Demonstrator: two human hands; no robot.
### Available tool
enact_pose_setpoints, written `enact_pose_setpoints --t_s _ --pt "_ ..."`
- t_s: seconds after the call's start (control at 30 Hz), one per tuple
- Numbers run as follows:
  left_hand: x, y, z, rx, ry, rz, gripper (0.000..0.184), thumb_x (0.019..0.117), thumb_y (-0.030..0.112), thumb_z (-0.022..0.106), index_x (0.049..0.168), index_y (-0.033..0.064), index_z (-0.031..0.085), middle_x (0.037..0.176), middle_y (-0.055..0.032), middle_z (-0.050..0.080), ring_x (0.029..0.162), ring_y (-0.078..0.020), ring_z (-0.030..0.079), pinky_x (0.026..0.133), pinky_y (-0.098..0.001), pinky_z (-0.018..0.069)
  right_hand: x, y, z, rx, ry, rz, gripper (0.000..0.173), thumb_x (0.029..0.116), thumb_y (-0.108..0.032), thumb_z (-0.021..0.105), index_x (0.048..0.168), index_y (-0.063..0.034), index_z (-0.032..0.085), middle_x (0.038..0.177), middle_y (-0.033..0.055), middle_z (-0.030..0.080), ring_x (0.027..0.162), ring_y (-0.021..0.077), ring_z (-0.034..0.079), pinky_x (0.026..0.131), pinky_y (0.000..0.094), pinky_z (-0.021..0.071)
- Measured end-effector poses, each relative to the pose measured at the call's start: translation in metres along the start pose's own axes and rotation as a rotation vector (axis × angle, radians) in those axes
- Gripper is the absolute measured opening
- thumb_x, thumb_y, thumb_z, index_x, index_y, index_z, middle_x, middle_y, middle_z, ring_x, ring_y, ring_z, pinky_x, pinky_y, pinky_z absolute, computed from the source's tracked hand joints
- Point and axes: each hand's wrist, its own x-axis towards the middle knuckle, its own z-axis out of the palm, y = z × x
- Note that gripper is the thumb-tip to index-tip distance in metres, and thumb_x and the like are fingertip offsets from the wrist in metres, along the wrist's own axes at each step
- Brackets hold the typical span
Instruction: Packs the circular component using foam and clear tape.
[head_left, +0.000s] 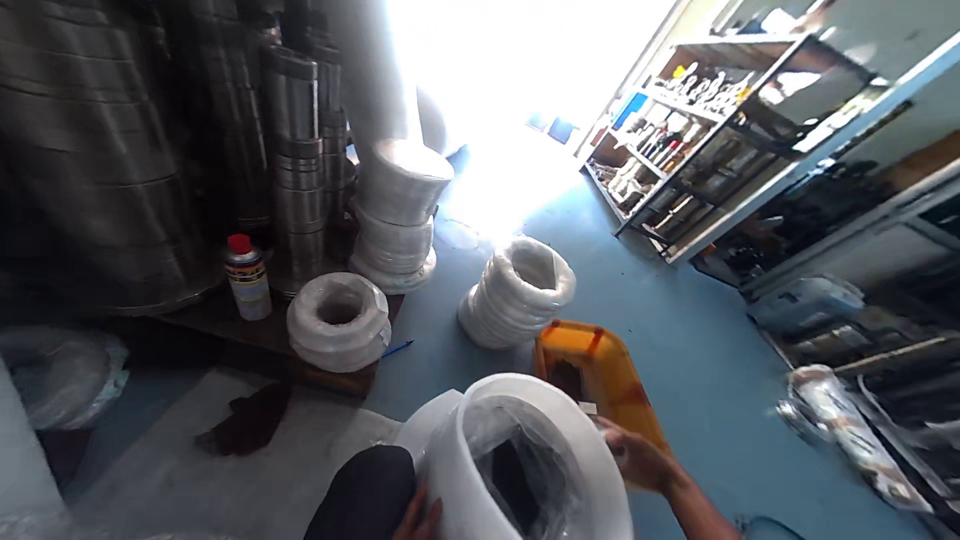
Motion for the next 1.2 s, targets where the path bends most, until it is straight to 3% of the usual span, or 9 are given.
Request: enact_pose_setpoints --t_s 0.07,0.17,0.27,0.37,0.53,0.73,0.9,1.03,1.2 --pt "-0.001 -0.002 -0.001 0.007 -0.002 0.013 0.066 0.0871 0.023 0.082 0.139 -0.0085 0.057 0.153 -0.0345 0.042 0.144 -0.0358 0.045 0.119 -0.0439 0.0412 -0.050 0.050 0.012 0.181 -0.012 -0.058 0.054 0.0762 -0.047 0.084 0.122 -0.0229 0.069 0.108 -0.0013 0.074 0.100 0.0109 0.070 0.089 0.0343 0.0592" --pt "-0.003 -0.007 -0.004 0.017 -0.010 0.042 0.068 0.0852 0.022 0.083 0.140 -0.0081 0.056 0.153 -0.0343 0.041 0.145 -0.0342 0.045 0.119 -0.0433 0.0417 -0.113 0.113 0.060 0.251 -0.050 -0.090 0.039 0.0847 -0.045 0.079 0.119 -0.0283 0.072 0.110 -0.0070 0.075 0.102 0.0055 0.068 0.094 0.0296 0.0552" --pt "0.001 -0.006 -0.006 0.040 0.012 0.069 0.067 0.0833 0.019 0.083 0.139 -0.0080 0.057 0.153 -0.0337 0.042 0.145 -0.0317 0.046 0.119 -0.0392 0.0422 -0.149 0.154 0.110 0.153 0.143 -0.036 0.058 0.0875 -0.042 0.076 0.132 -0.0109 0.055 0.114 0.0021 0.070 0.105 0.0136 0.066 0.096 0.0374 0.0539" --pt "-0.001 -0.004 -0.007 0.091 0.051 0.111 0.066 0.0838 0.022 0.080 0.138 -0.0072 0.058 0.151 -0.0318 0.046 0.143 -0.0287 0.048 0.117 -0.0350 0.0428 -0.160 0.140 0.172 -0.044 0.333 0.101 0.076 0.0833 -0.034 0.075 0.141 0.0027 0.041 0.116 0.0104 0.066 0.102 0.0174 0.067 0.092 0.0390 0.0567" --pt "0.000 -0.007 -0.005 0.152 0.081 0.144 0.064 0.0827 0.022 0.076 0.137 -0.0080 0.060 0.148 -0.0294 0.051 0.141 -0.0282 0.051 0.115 -0.0342 0.0439 -0.155 0.098 0.236 -0.118 0.423 0.189 0.083 0.0776 -0.033 0.082 0.142 0.0003 0.042 0.118 0.0123 0.067 0.103 0.0186 0.068 0.092 0.0387 0.0576" --pt "0.002 -0.003 -0.005 0.158 0.080 0.121 0.062 0.0819 0.016 0.076 0.137 -0.0075 0.060 0.148 -0.0258 0.053 0.137 -0.0278 0.055 0.112 -0.0380 0.0482 -0.142 0.082 0.273 -0.364 0.502 0.302 0.104 0.0665 -0.047 0.087 0.147 -0.0040 0.038 0.127 0.0153 0.064 0.115 0.0233 0.065 0.100 0.0450 0.0535" --pt "0.000 0.000 -0.009 0.178 0.064 0.122 0.063 0.0837 0.018 0.076 0.140 -0.0055 0.058 0.150 -0.0228 0.052 0.139 -0.0264 0.054 0.114 -0.0380 0.0469 -0.142 0.081 0.289 -0.171 0.437 0.218 0.104 0.0697 -0.043 0.089 0.149 -0.0040 0.034 0.125 0.0091 0.067 0.113 0.0150 0.067 0.100 0.0378 0.0562" --pt "0.000 0.005 -0.011 0.208 0.053 0.121 0.063 0.0852 0.019 0.075 0.140 -0.0070 0.057 0.150 -0.0238 0.052 0.140 -0.0277 0.052 0.116 -0.0380 0.0441 -0.135 0.097 0.318 -0.010 0.476 0.132 0.092 0.0746 -0.031 0.087 0.144 0.0024 0.036 0.114 0.0124 0.069 0.103 0.0168 0.070 0.094 0.0379 0.0586" --pt "-0.007 0.007 -0.012 0.087 0.043 0.003 0.079 0.0848 0.019 0.078 0.151 -0.0068 0.042 0.152 -0.0223 0.049 0.138 -0.0241 0.054 0.113 -0.0365 0.0472 -0.109 0.113 0.338 -0.045 0.522 0.249 0.105 0.0686 -0.034 0.091 0.146 0.0025 0.031 0.115 0.0165 0.067 0.104 0.0219 0.069 0.092 0.0427 0.0585"
